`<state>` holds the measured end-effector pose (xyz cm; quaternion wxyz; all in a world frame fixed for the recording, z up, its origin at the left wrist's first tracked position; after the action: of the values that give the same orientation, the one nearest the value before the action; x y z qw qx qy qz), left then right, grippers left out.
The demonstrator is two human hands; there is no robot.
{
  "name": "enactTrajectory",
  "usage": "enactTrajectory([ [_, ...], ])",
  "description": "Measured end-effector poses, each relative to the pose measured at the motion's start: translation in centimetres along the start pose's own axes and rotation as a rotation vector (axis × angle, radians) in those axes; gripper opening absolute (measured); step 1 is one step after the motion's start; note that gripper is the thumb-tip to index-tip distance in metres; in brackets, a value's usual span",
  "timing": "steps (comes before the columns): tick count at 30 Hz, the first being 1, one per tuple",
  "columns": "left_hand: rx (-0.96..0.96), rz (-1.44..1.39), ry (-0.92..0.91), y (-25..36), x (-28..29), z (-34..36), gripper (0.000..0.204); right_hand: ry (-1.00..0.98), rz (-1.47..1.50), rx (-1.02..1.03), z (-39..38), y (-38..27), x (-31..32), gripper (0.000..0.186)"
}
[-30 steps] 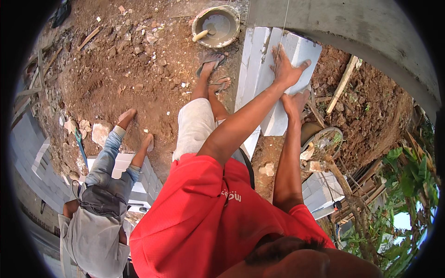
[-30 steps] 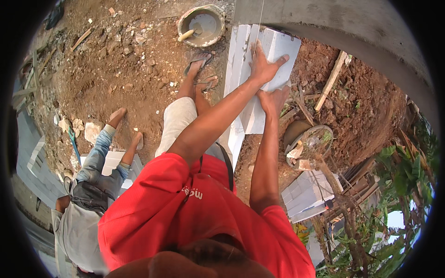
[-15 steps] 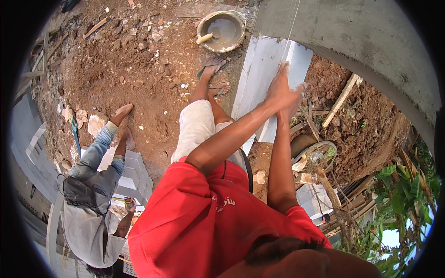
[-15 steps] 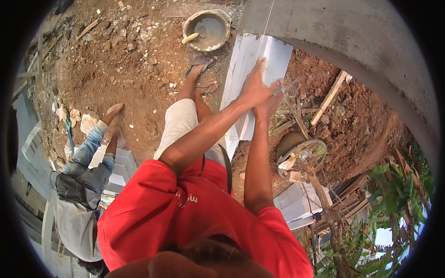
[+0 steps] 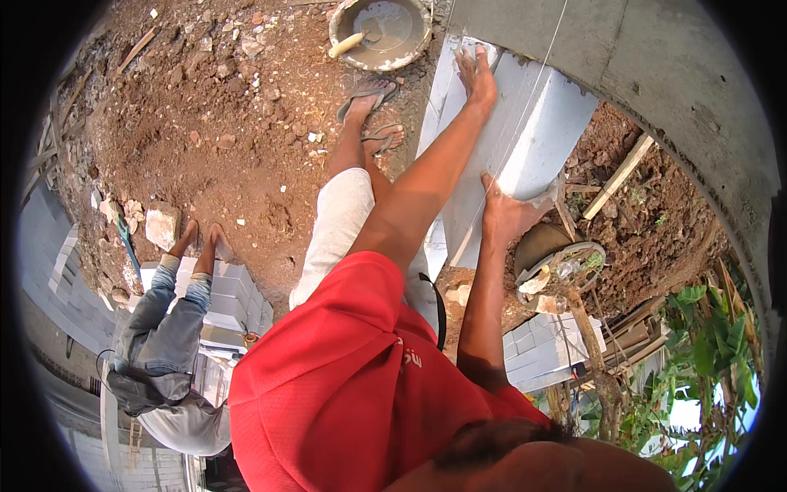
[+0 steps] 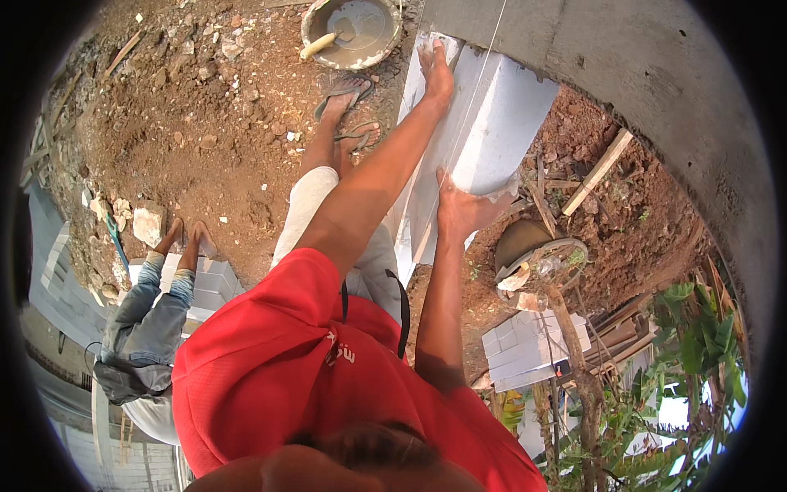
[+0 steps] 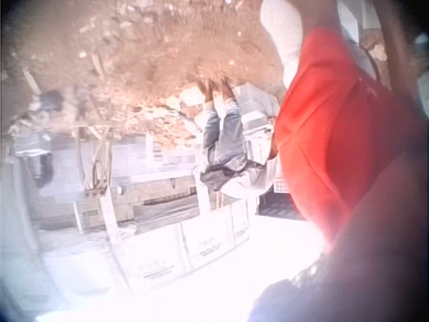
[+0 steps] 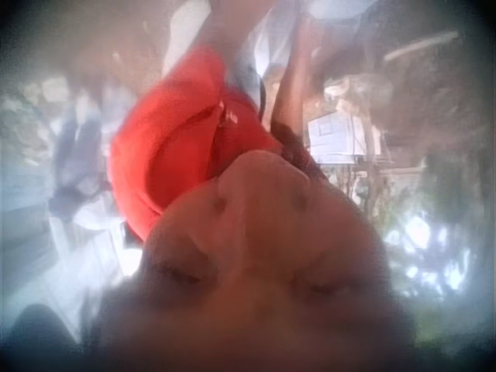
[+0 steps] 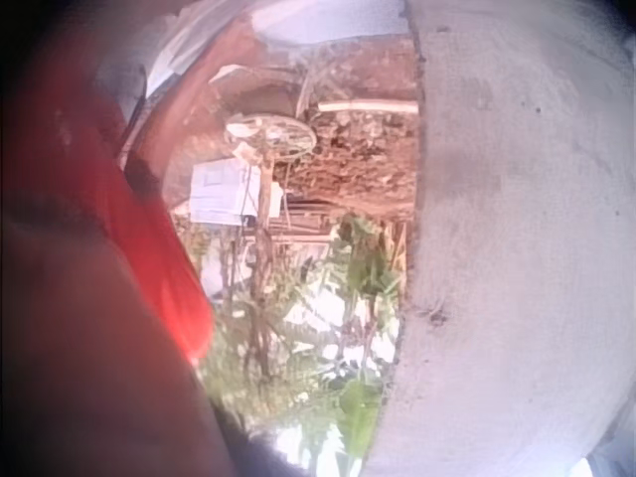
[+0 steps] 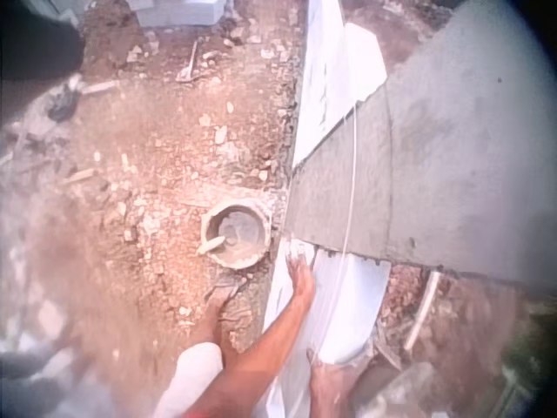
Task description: The person lays white rectangular blocks along a curved foundation line. They apply mortar from a bucket using a trowel, position the blocks, and tap them into place with a hammer. The person repeats this process to extend the low wall.
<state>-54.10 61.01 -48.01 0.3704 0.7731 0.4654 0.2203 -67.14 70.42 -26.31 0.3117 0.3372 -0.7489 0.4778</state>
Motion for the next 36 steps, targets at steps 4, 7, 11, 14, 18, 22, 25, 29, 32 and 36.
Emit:
enactTrajectory([
  [4,-0.064,-0.056,0.105,1.5,6.2,-0.6,0.087,-0.045,-0.056,-0.087,2.9,0.3,1.3,0.129],
  [7,-0.128,0.175,-0.063,0.0,8.3,-3.3,0.085,-0.076,0.074,-0.051,3.0,0.2,1.5,0.129],
  [11,-0.05,0.174,-0.242,-1.0,6.7,-8.4,0.081,-0.161,0.083,-0.133,2.7,-0.1,1.5,0.128],
  [14,-0.01,0.102,-0.259,-0.8,5.2,-10.2,0.08,-0.16,-0.027,-0.072,2.3,-0.9,1.1,0.128],
  [18,0.031,0.067,-0.289,-0.8,5.7,-10.5,0.079,-0.152,-0.141,-0.057,1.6,0.6,0.1,0.129],
  [22,0.075,0.106,-0.356,-0.4,6.0,-10.3,0.08,-0.174,-0.007,-0.125,1.4,-1.5,0.3,0.129],
  [25,0.093,0.115,-0.401,-0.1,5.9,-9.4,0.08,-0.132,-0.184,-0.039,1.1,-0.9,0.5,0.129],
  [29,0.07,0.128,-0.424,0.3,5.8,-9.5,0.08,-0.131,-0.275,-0.06,1.6,-1.1,0.4,0.13],
  [32,0.077,0.146,-0.438,-0.6,5.8,-10.1,0.079,-0.186,0.011,-0.145,1.2,-1.1,0.0,0.131],
  [36,0.051,0.166,-0.442,-0.4,5.5,-8.8,0.08,-0.238,0.033,-0.143,1.7,-0.4,0.1,0.135],
])
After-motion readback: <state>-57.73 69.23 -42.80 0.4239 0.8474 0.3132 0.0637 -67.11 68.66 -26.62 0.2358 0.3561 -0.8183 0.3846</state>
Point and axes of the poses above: each hand's wrist, its own z-axis towards the middle knuckle, its own x-axis out of the back of the hand, y = z × x, the point moved 1 cm from there along z, towards the middle knuckle, and after that the axes turned 13 degrees about -x, right-handed, at the moved point
